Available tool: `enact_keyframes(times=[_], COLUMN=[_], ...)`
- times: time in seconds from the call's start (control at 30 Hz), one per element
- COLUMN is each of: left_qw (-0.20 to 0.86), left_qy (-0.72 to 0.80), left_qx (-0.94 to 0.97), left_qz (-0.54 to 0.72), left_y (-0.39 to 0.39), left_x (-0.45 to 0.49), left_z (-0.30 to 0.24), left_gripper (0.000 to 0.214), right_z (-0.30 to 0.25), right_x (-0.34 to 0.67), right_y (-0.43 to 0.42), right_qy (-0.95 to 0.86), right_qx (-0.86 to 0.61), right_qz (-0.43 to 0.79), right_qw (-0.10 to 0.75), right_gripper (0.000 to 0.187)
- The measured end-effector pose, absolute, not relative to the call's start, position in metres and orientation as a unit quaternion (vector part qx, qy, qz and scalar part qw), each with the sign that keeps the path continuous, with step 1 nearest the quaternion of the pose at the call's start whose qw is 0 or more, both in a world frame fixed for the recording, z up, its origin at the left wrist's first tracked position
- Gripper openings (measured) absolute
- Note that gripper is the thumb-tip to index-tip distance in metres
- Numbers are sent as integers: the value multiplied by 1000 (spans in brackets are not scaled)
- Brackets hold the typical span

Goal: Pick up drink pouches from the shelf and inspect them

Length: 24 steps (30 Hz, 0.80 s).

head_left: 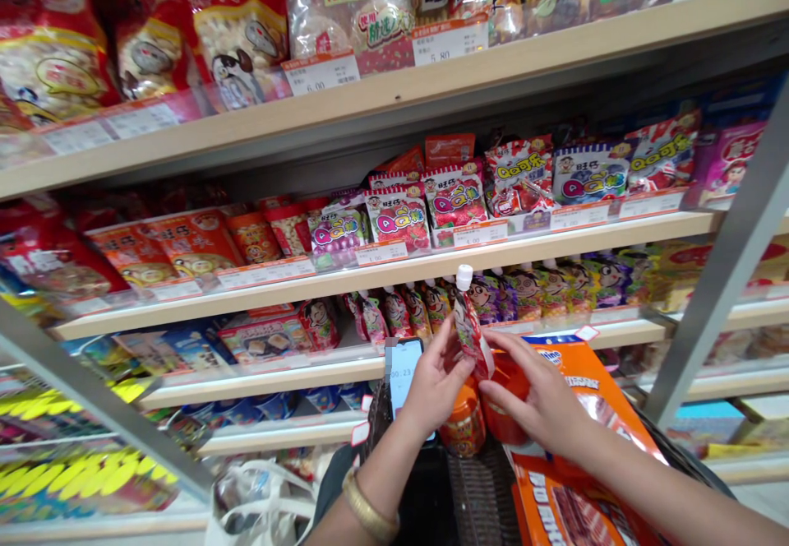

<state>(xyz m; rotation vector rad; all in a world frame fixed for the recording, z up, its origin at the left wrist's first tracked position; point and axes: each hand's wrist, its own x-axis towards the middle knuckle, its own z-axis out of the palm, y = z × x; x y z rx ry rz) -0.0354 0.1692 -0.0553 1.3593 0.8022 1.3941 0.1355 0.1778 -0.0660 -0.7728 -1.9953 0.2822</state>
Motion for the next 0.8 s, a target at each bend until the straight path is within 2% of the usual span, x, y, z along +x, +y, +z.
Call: enact_keyframes(times=[0.13,0.33,0.43,0.57,0.7,0.8], left_qw=[481,438,367,251,225,222], left_qy=[348,370,387,392,403,417], left_qx=[566,585,614,664,676,675], left_qz=[572,573,582,585,574,567], left_y=[168,165,167,169,169,167], left_x=[-34,-33,-33,-35,-36,-34], left_z=[-53,-53,-56,-61,-60,-55], left_gripper=[73,53,37,16,14,12], right_z=[-68,-64,-62,-62,-62,-62], right_x=[135,135,135,136,136,138], right_y=[180,177,175,170,166,164], right_qy=[-811,-830,-833,-837,-838,-847], right_qx=[-303,-256,-243,-211,-143,-126], right_qz=[121,92,78,60,30,8], right_qw=[486,487,491,501,526,517], right_gripper=[37,39,39,51,65,66])
